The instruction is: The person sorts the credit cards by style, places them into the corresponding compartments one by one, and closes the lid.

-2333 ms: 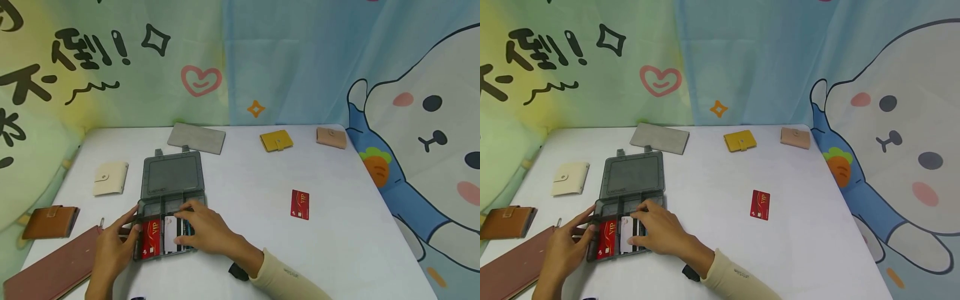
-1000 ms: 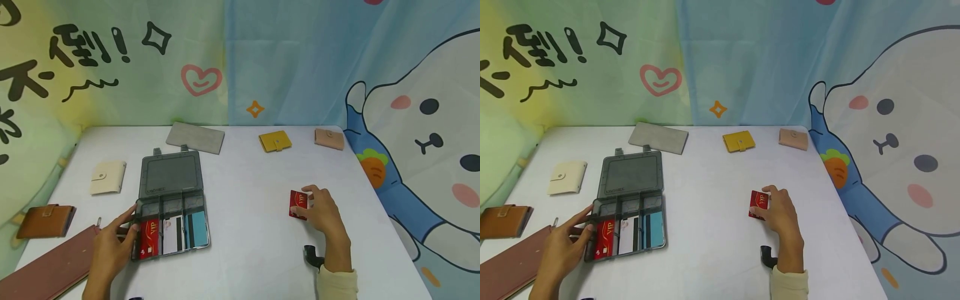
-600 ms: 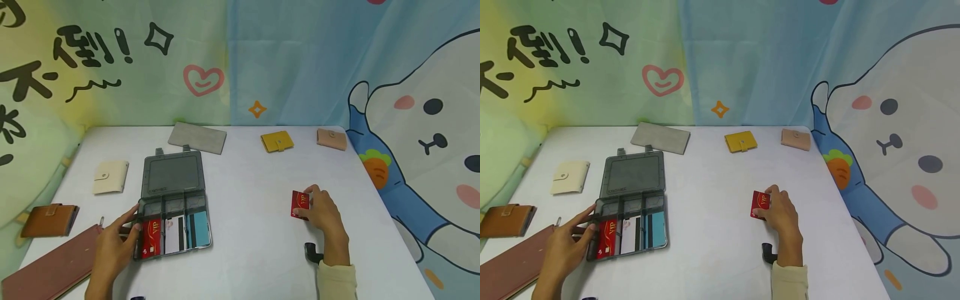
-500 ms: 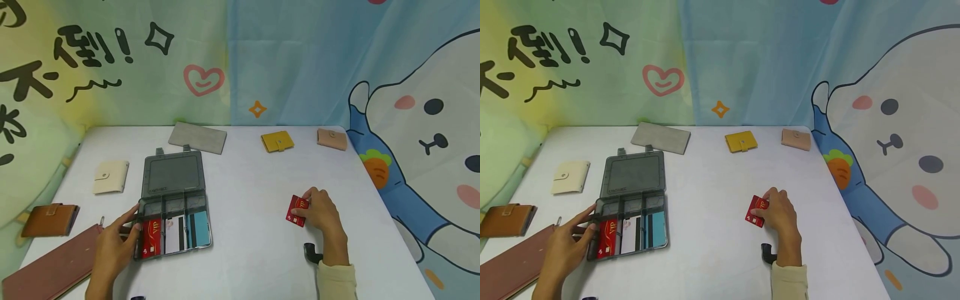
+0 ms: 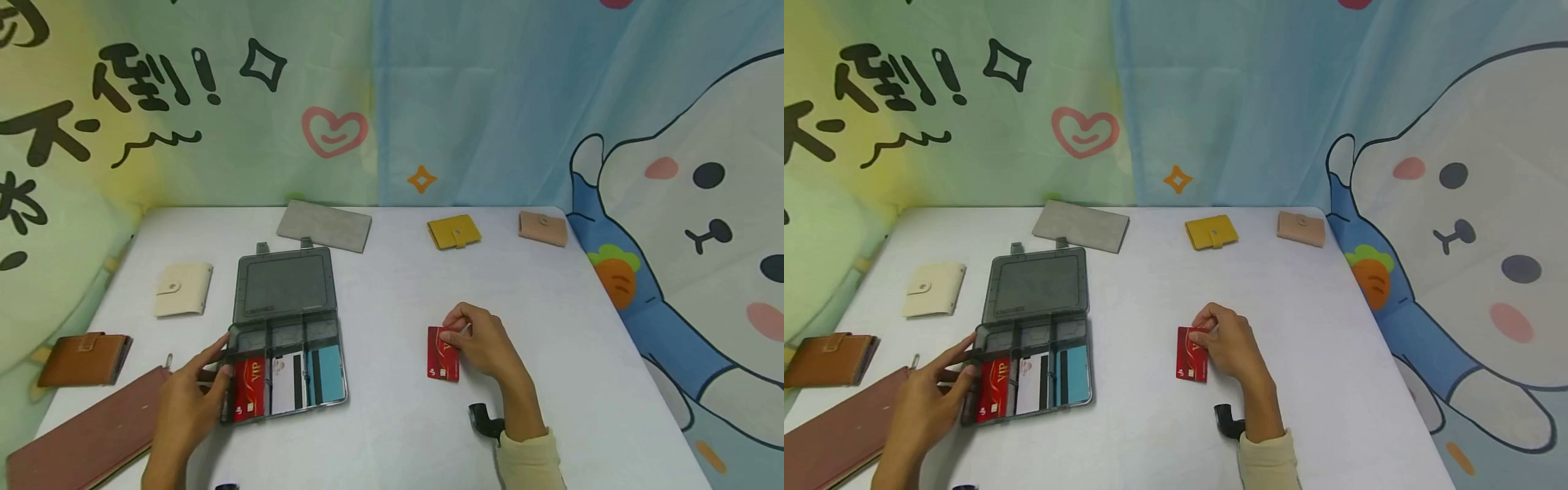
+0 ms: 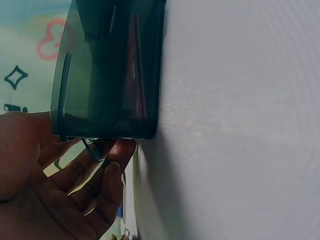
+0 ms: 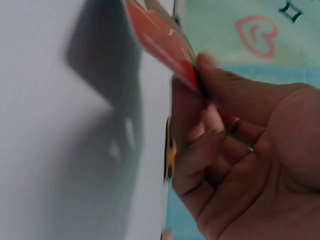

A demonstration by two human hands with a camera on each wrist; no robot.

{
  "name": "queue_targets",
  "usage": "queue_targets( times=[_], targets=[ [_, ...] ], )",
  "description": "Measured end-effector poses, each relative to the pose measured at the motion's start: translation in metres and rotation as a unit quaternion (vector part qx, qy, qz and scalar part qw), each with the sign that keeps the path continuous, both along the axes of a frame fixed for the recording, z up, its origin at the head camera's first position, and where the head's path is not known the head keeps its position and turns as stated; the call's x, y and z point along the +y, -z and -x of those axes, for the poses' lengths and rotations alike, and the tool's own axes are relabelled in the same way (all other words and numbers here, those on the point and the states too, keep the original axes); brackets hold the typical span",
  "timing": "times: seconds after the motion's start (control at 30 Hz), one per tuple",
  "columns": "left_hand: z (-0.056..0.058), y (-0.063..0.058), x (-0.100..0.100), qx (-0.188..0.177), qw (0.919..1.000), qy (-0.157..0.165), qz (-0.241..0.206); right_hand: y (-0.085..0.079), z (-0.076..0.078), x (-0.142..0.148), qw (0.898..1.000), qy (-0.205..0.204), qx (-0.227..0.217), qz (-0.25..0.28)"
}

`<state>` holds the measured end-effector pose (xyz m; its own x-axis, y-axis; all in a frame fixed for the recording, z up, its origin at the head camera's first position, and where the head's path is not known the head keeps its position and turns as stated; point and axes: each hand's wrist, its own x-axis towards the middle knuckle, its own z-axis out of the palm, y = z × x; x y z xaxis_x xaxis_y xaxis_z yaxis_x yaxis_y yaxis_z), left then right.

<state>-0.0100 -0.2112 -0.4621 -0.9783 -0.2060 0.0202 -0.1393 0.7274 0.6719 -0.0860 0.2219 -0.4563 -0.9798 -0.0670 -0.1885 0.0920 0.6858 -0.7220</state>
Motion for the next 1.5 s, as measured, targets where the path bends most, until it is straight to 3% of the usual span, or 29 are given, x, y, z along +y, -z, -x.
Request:
queue_targets(
  times=[0.2, 0.47, 0.67, 0.83, 0.9, 1.0, 1.13, 1.23, 1.4, 1.5],
  targets=[
    [0.000, 0.002, 0.000, 0.002, 1.0000, 0.000, -0.002, -0.018, 0.005, -0.037, 0.992, -0.059, -0.010, 0.110],
    [0.000, 0.001, 0.000, 0.000, 0.9999, 0.008, -0.012, -0.043, 0.014, -0.091, 0.965, -0.146, -0.032, 0.214],
    [0.001, 0.000, -0.002, 0.007, 0.9998, 0.012, -0.015, -0.046, 0.016, -0.145, 0.939, -0.211, -0.056, 0.264],
    [-0.001, 0.000, -0.004, 0.006, 0.9999, 0.008, -0.011, -0.036, 0.010, -0.197, 0.919, -0.252, -0.080, 0.291],
    [-0.001, 0.000, -0.004, 0.009, 0.9999, 0.009, -0.011, -0.032, 0.006, -0.214, 0.921, -0.253, -0.087, 0.285],
    [0.000, 0.001, -0.003, 0.014, 0.9996, 0.017, -0.015, -0.029, 0.000, -0.231, 0.931, -0.251, -0.088, 0.249],
    [0.000, 0.002, -0.003, 0.011, 0.9994, 0.024, -0.021, -0.027, -0.006, -0.240, 0.956, -0.258, -0.042, 0.131],
    [0.000, 0.003, -0.004, 0.009, 0.9994, 0.023, -0.023, -0.026, -0.005, -0.237, 0.963, -0.263, 0.001, 0.068],
    [0.000, 0.003, -0.005, 0.012, 0.9995, 0.021, -0.022, -0.022, 0.009, -0.222, 0.961, -0.262, 0.040, 0.082],
    [0.000, 0.003, -0.008, 0.010, 0.9988, 0.032, -0.035, -0.019, 0.023, -0.211, 0.968, -0.223, 0.054, 0.104]
  ],
)
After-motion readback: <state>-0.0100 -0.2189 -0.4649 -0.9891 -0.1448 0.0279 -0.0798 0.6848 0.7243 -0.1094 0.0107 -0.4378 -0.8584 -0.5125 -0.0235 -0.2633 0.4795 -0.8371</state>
